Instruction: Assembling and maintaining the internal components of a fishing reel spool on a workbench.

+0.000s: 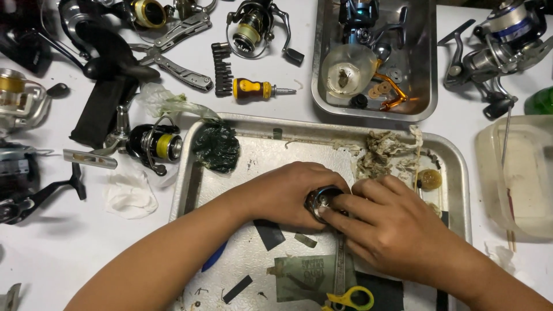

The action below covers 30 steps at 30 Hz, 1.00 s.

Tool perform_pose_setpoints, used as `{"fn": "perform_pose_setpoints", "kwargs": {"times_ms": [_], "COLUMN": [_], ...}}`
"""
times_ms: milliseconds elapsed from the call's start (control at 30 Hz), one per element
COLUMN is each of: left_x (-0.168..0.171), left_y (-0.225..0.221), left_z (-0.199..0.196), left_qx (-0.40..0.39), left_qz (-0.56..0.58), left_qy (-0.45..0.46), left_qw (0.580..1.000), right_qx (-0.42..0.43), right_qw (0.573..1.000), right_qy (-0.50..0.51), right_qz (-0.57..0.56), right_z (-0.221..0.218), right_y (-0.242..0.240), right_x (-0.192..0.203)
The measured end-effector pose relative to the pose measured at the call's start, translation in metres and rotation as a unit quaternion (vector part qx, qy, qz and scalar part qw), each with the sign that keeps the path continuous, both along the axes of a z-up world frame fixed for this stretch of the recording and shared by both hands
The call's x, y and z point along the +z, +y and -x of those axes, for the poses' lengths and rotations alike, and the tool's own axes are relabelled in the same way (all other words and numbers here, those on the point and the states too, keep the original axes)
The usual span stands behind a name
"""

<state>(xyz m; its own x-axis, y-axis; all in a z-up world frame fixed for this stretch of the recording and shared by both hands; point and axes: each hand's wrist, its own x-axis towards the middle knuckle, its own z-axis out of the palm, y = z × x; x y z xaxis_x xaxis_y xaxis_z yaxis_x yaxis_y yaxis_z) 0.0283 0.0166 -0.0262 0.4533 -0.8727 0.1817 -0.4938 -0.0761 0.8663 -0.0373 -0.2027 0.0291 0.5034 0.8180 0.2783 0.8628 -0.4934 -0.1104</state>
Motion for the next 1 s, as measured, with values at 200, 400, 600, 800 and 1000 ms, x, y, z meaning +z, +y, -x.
{"fn": "perform_pose_setpoints", "kwargs": {"times_ms": [200,400,600,800,1000], "left_x": [0.001,0.004,0.002,-0.004,-0.002], "left_y": [-0.005,-0.002,-0.002,-0.006,-0.008], "left_z": [0.006,0.005,0.004,0.008,0.009], "left_qx": [0.024,0.041,0.03,0.026,-0.005], "left_qz": [0.003,0.021,0.018,0.0,-0.048], "left_qy": [-0.008,-0.014,-0.018,0.001,0.036], "left_qw": [1.0,0.999,0.999,1.0,0.998], "right_qx": [0.011,-0.05,-0.036,-0.051,-0.02], "right_qw": [0.999,0.988,0.996,0.991,0.997], "right_qy": [0.034,0.077,-0.02,-0.121,-0.074], "right_qz": [-0.04,-0.124,-0.078,0.009,-0.016], "right_z": [0.0,0.002,0.004,0.007,0.003], "right_y": [-0.001,-0.002,0.002,0.008,0.0], "right_x": [0.001,0.005,0.002,0.004,0.001]}}
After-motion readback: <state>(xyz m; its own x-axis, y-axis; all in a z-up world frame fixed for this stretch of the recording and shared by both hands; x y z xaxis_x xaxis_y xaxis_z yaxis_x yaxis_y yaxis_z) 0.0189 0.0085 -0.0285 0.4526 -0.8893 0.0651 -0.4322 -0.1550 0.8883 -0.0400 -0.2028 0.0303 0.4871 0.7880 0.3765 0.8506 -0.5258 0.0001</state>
